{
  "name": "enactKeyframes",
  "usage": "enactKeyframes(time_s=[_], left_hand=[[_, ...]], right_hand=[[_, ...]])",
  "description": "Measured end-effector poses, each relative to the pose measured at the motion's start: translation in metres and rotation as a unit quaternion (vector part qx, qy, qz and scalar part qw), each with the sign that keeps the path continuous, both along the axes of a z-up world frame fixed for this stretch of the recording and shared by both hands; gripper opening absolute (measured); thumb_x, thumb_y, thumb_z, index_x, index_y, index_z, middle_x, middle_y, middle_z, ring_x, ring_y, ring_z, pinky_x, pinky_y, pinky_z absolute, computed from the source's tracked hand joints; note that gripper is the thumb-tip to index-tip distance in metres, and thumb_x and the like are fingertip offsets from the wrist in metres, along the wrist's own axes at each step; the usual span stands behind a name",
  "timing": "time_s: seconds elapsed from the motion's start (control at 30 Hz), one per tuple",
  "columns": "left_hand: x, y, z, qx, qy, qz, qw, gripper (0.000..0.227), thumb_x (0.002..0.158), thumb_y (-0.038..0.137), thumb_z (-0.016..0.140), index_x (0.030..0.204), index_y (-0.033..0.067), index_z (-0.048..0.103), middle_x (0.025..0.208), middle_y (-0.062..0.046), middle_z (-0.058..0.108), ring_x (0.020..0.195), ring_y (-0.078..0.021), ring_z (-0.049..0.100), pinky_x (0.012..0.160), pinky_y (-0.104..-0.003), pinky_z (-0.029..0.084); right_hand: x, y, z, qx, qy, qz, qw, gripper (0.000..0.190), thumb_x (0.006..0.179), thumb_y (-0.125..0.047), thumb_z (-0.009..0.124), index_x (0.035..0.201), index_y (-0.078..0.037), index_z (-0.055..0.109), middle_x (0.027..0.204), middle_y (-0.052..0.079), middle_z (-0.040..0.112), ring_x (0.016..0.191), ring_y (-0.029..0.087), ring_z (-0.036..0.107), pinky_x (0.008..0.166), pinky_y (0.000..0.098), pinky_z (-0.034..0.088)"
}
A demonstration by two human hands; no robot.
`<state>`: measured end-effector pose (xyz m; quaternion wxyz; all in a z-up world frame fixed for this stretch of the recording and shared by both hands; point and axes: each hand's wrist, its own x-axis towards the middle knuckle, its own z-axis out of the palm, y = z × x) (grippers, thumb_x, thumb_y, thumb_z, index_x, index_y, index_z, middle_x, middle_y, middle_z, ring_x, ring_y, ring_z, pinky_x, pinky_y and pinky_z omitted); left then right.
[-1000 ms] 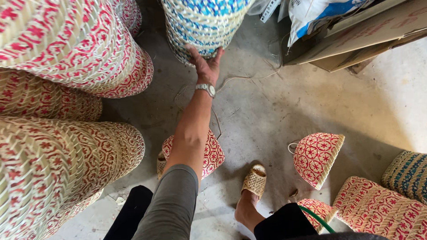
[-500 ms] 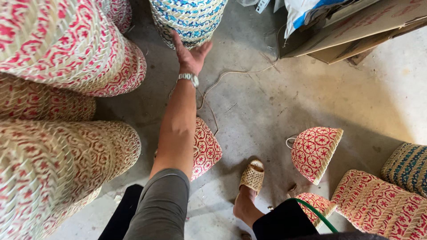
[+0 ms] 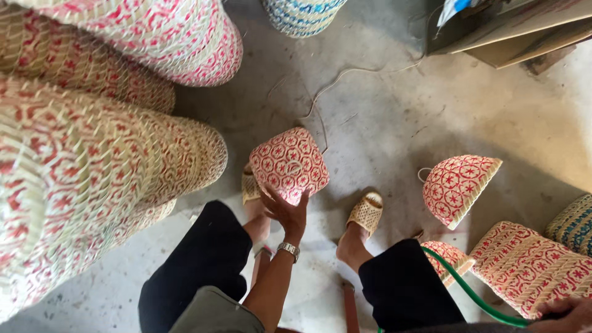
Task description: The person uses a handheld blowtorch to apply heat to the edges and surfaces of small woven baskets. They rotate each basket to treat multiple sides, then place it down and pick up another basket to repeat the process.
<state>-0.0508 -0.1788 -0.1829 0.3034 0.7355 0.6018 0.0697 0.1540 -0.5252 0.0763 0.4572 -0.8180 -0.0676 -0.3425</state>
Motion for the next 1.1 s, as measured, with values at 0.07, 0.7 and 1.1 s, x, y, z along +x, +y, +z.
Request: enactKeyframes(time_s=[0.07, 0.7, 1.1], left_hand=[[-0.007, -0.008, -0.017, -0.028, -0.009, 0.023, 0.999, 0.132, 0.075, 0.063, 0.081, 0.162, 0.0091, -0.002, 0.166, -0.030, 0.002, 0.153, -0.0511, 0.000, 0.117, -0.069, 0.007], [0.170, 0.143, -0.052, 0.197, -0.142, -0.197, 0.950, 0.087, 0.093, 0.021, 0.071, 0.161, 0.0035, 0.021, 0.162, -0.030, 0.027, 0.152, -0.0478, 0.024, 0.126, -0.054, 0.023], [0.195, -0.172, 0.034, -0.056, -0.259, -0.752, 0.604, 0.066, 0.093, 0.017, 0.067, 0.154, 0.0091, 0.042, 0.156, -0.013, 0.048, 0.150, -0.0351, 0.038, 0.128, -0.049, 0.026]], right_hand=[[-0.005, -0.001, 0.002, 0.001, 0.001, -0.003, 1.000, 0.022, 0.113, -0.014, 0.061, 0.115, 0.006, 0.054, 0.079, 0.010, 0.060, 0.053, 0.012, 0.052, 0.050, 0.0278, 0.044], [-0.006, 0.002, 0.014, 0.033, -0.010, -0.016, 0.999, 0.017, 0.112, -0.010, 0.060, 0.114, 0.006, 0.056, 0.075, 0.008, 0.059, 0.052, 0.012, 0.052, 0.050, 0.0269, 0.044], [-0.039, 0.016, 0.060, 0.097, 0.140, -0.024, 0.985, 0.013, 0.112, -0.007, 0.059, 0.112, 0.006, 0.058, 0.072, 0.007, 0.058, 0.051, 0.011, 0.052, 0.049, 0.0263, 0.044]])
